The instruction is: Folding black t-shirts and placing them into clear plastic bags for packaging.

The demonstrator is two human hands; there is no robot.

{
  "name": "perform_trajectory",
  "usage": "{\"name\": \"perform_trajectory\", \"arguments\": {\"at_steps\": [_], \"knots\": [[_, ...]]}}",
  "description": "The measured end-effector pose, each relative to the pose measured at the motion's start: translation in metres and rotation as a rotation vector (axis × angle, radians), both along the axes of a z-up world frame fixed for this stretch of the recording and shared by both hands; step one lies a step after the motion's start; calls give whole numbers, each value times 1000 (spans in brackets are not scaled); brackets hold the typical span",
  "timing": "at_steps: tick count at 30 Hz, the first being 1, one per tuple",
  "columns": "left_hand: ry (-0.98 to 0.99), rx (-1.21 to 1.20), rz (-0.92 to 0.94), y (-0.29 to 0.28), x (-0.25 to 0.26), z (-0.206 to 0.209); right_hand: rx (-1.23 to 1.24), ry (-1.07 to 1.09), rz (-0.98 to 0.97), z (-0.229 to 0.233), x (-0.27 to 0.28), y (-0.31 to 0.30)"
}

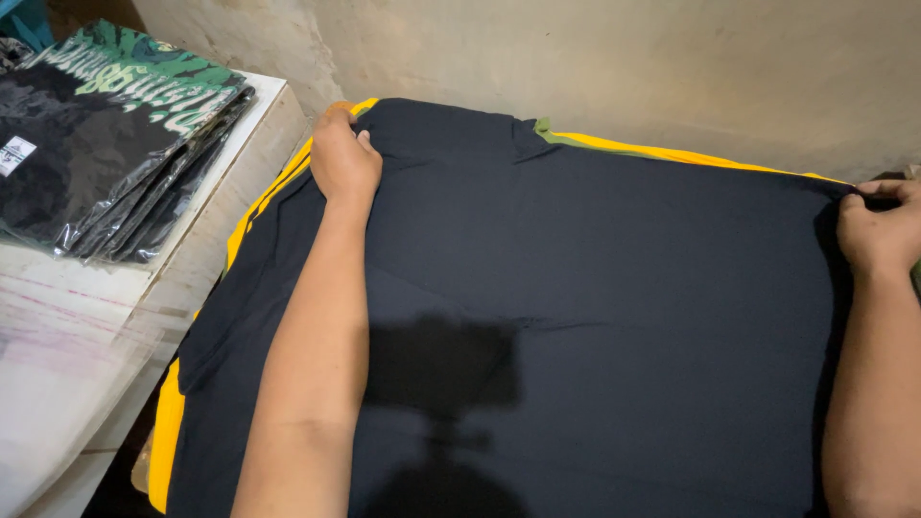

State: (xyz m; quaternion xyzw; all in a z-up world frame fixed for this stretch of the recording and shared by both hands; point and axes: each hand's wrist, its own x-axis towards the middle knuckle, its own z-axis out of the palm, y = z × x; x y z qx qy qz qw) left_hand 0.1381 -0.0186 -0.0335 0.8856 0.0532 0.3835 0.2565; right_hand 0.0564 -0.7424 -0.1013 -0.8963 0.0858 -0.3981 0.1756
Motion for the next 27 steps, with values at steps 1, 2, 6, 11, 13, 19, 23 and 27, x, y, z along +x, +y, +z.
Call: {"name": "perform_trajectory", "arguments": {"at_steps": [1,2,6,11,13,19,23,27], "knots": [[0,0,0,1,4,-4,0,0,0,-2,2,-3],[42,19,20,2,8,-8,-10,-2,12,-4,3,-6],[-4,40,9,1,9,-11,1,5,58,-3,3,-8],[-121,-374,-118,13,3,2,359,16,78,-15,16,-26],[-52,-549,-137,13,-7,17,608,37,122,-17,17,-28],[48,-1097,-265,26,-10,16,802,-47,105,-17,-6,-30],[-14,-1195,-463,44,-19,13,907,-128,244,-16,-36,-40],[38,-1131,-574,64,-52,22,864,-55,314,-36,-64,-71]]}}
